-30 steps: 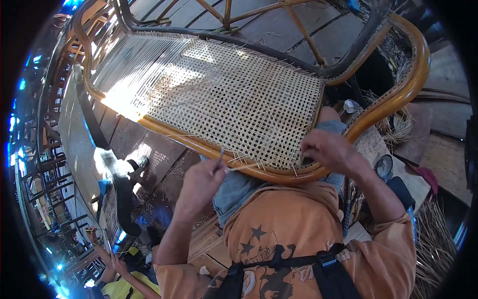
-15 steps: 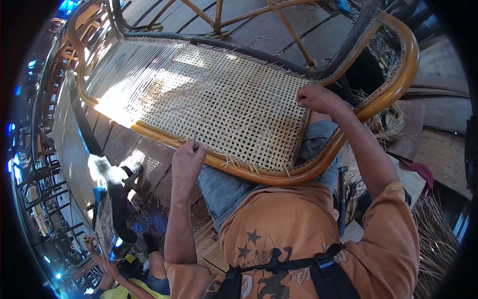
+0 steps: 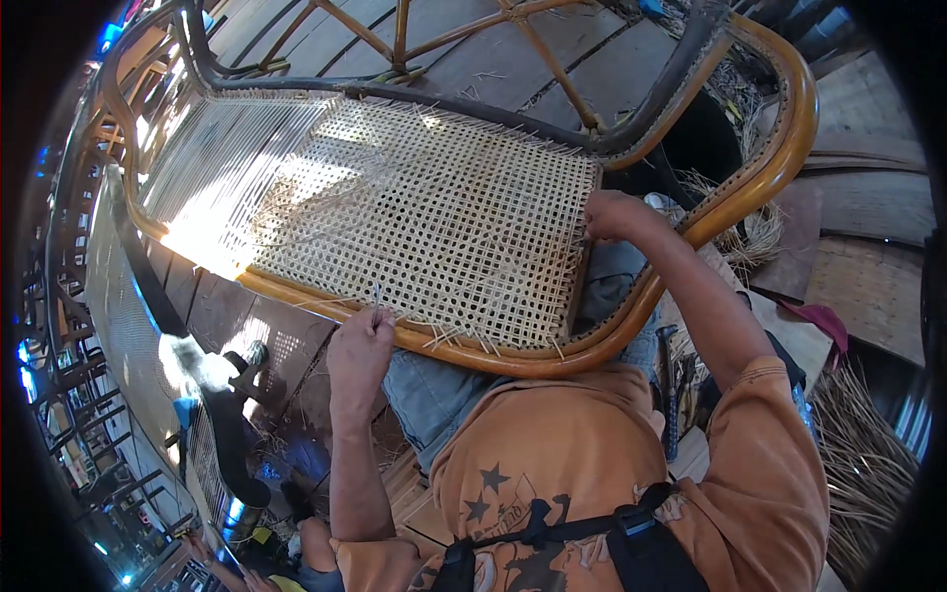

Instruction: Repairing or weaving a rattan/wicker chair frame with new material and trimming excess.

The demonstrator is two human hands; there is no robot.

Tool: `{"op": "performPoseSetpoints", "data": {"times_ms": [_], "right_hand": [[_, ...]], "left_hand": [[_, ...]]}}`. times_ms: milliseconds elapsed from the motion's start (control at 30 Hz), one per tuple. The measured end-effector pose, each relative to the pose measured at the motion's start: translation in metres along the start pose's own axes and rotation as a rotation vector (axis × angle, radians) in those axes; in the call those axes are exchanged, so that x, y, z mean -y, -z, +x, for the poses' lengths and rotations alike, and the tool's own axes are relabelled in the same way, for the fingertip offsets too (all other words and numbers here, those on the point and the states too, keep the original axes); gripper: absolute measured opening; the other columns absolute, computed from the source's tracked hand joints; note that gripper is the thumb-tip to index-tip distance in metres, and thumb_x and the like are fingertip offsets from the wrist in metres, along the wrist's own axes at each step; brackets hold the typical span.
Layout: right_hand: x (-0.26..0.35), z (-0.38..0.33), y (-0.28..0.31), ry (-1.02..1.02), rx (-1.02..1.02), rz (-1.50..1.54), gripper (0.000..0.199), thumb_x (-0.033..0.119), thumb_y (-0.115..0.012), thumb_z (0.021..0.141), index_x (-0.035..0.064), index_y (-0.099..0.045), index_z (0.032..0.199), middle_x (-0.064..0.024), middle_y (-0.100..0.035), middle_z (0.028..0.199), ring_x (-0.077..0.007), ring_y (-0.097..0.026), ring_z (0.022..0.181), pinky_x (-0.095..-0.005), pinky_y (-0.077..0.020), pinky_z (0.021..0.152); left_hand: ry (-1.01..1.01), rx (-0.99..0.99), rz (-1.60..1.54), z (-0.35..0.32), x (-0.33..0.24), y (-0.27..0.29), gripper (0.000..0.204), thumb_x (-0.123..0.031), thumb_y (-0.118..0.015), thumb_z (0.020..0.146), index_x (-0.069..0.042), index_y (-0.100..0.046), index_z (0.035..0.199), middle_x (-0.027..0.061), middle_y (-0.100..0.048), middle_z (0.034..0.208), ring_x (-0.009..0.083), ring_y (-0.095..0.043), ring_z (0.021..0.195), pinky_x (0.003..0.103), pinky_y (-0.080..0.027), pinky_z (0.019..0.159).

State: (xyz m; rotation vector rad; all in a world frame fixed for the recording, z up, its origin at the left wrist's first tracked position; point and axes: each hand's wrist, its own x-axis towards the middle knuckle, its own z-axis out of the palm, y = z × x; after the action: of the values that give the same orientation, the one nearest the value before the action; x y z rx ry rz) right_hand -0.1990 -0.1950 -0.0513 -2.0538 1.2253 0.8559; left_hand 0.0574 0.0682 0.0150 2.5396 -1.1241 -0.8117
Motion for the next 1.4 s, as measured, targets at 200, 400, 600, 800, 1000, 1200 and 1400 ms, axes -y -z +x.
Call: {"op": "performPoseSetpoints", "data": {"times_ms": [200,400,600,800,1000,1200,1400], "right_hand": [[-0.015,0.015,-0.021,0.055,-0.169,-0.064,0.015,0.011,-0.063,0.073,0.0019,-0.066,0.085,-0.0182,-0.065,0.085,-0.0315,-0.064,0.078,-0.0387,-0.0505,0.067],[-0.009,0.016,-0.021,0.095,-0.123,-0.093,0.018,0.011,-0.063,0.072,0.002,-0.067,0.087,-0.0201,-0.064,0.089,-0.0343,-0.063,0.083,-0.0404,-0.05,0.072],[-0.003,0.013,-0.021,0.08,-0.12,-0.059,0.019,0.011,-0.062,0.072,0.0024,-0.067,0.088,-0.0197,-0.064,0.09,-0.0344,-0.063,0.084,-0.0413,-0.0499,0.074],[-0.021,0.016,-0.022,0.15,-0.207,-0.116,0.023,0.012,-0.063,0.073,0.0007,-0.064,0.093,-0.022,-0.062,0.095,-0.0362,-0.061,0.09,-0.0428,-0.049,0.077],[-0.006,0.011,-0.014,0.112,-0.173,-0.064,0.017,0.011,-0.063,0.072,0.001,-0.066,0.085,-0.021,-0.064,0.091,-0.0364,-0.062,0.086,-0.0414,-0.0498,0.074],[-0.014,0.012,-0.015,0.056,-0.143,-0.123,0.017,0.011,-0.06,0.074,0.0021,-0.066,0.086,-0.0203,-0.064,0.092,-0.0344,-0.062,0.088,-0.0406,-0.0497,0.076],[-0.015,0.027,-0.027,0.161,-0.203,-0.115,0.024,0.013,-0.057,0.077,0.0017,-0.064,0.096,-0.0209,-0.062,0.099,-0.0352,-0.061,0.093,-0.0421,-0.0485,0.08]], "left_hand": [[0.083,0.033,0.101,-0.003,-0.005,0.003,0.025,-0.027,-0.058,0.082,-0.002,-0.062,0.082,0.0169,-0.062,0.074,0.0342,-0.06,0.072,0.043,-0.045,0.068],[0.048,0.028,0.022,-0.002,0.007,0.001,0.024,-0.025,-0.056,0.082,-0.001,-0.06,0.081,0.0179,-0.062,0.075,0.0356,-0.06,0.074,0.043,-0.045,0.068],[0.055,0.046,0.1,-0.003,0.005,0.006,0.025,-0.026,-0.054,0.082,-0.002,-0.06,0.082,0.0192,-0.062,0.076,0.0368,-0.06,0.076,0.045,-0.045,0.068],[0.108,0.115,0.115,0.001,0.0,0.003,0.031,-0.034,-0.057,0.082,-0.003,-0.06,0.081,0.0181,-0.063,0.076,0.0366,-0.06,0.077,0.044,-0.046,0.069],[0.138,0.13,0.082,-0.001,0.002,0.007,0.032,-0.034,-0.057,0.081,-0.002,-0.06,0.079,0.0184,-0.063,0.075,0.0364,-0.061,0.077,0.044,-0.046,0.069],[0.132,0.12,0.057,0.001,-0.001,0.002,0.032,-0.033,-0.057,0.081,-0.002,-0.059,0.079,0.019,-0.062,0.076,0.0364,-0.06,0.077,0.044,-0.046,0.069],[0.123,0.116,0.129,0.001,0.01,0.005,0.031,-0.032,-0.057,0.081,-0.001,-0.06,0.078,0.0192,-0.062,0.077,0.0358,-0.06,0.075,0.044,-0.045,0.068]]}}
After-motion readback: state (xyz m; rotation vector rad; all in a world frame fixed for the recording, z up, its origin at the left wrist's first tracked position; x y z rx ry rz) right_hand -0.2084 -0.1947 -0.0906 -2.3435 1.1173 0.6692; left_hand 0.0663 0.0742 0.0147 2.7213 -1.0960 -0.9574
